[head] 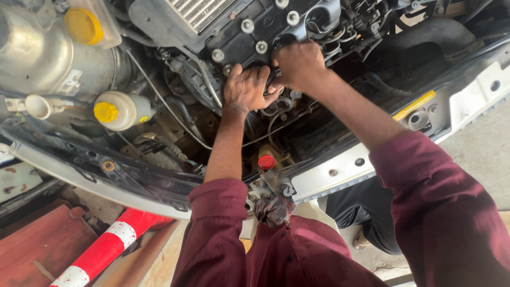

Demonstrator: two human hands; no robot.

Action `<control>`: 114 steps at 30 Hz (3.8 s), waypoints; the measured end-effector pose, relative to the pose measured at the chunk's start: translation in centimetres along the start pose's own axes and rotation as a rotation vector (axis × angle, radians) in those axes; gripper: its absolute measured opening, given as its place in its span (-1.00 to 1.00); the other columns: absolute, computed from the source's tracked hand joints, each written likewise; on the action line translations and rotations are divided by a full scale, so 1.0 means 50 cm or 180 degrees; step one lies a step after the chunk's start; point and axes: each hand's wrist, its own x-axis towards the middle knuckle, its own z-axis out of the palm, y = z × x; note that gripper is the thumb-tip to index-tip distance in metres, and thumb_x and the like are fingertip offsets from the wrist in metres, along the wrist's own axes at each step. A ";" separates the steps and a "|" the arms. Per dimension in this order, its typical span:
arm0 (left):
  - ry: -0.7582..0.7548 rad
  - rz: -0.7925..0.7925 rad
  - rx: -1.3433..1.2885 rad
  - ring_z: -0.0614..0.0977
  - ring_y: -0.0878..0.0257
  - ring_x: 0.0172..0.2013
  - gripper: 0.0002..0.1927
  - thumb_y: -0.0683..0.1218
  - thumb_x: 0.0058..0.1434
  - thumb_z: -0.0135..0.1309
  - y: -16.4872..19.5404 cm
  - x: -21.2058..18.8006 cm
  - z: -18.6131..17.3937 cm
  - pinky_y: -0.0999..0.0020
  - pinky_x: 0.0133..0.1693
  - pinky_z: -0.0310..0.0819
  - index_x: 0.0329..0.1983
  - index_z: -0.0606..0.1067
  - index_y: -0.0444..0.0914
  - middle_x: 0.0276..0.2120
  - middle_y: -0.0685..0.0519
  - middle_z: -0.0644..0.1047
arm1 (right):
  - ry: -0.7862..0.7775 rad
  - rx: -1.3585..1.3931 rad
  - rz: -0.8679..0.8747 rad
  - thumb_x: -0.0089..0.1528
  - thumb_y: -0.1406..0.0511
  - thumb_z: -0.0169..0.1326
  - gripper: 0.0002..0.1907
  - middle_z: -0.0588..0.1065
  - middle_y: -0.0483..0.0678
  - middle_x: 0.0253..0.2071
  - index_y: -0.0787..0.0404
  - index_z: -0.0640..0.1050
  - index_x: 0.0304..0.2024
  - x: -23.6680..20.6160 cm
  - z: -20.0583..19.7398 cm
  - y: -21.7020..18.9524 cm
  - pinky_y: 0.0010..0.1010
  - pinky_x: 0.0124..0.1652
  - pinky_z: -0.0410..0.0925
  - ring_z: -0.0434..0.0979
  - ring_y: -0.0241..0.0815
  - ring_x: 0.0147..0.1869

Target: The person works at the open hood of a car, using both hands to remove and reposition a black engine component near the top of the engine, repeatedly pulling and pressing it into place among the engine parts.

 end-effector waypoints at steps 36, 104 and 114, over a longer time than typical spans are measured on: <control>-0.1432 -0.1794 -0.1546 0.60 -0.11 0.10 -0.49 0.17 0.21 0.23 0.035 0.098 -0.271 -0.07 0.10 0.48 0.16 0.54 -0.15 0.16 -0.08 0.55 | 0.2158 0.0619 0.0992 0.34 0.02 0.07 -0.67 0.63 0.04 -0.34 0.06 0.65 -0.33 -0.352 0.239 -0.202 -0.16 -0.04 0.32 0.64 -0.01 -0.15; -0.1451 -0.2377 -0.1731 0.69 -0.06 -0.10 -0.64 0.02 0.17 0.33 0.047 0.125 -0.274 -0.01 -0.10 0.60 -0.11 0.57 -0.31 -0.13 -0.13 0.65 | -0.0067 -0.0180 -0.0121 0.04 0.09 0.43 -0.45 0.58 0.05 0.04 -0.05 0.62 0.07 -0.061 -0.160 -0.083 -0.10 0.11 0.43 0.57 0.09 0.17; -0.1514 -0.2180 -0.1710 0.71 -0.03 -0.12 -0.58 0.04 0.02 0.43 0.019 0.138 -0.264 0.08 -0.13 0.62 -0.16 0.63 -0.30 -0.17 -0.09 0.67 | -0.0061 -0.0184 -0.0159 0.05 0.09 0.42 -0.50 0.62 0.07 -0.02 -0.04 0.66 0.04 -0.036 -0.142 -0.070 -0.11 0.10 0.46 0.62 0.08 0.12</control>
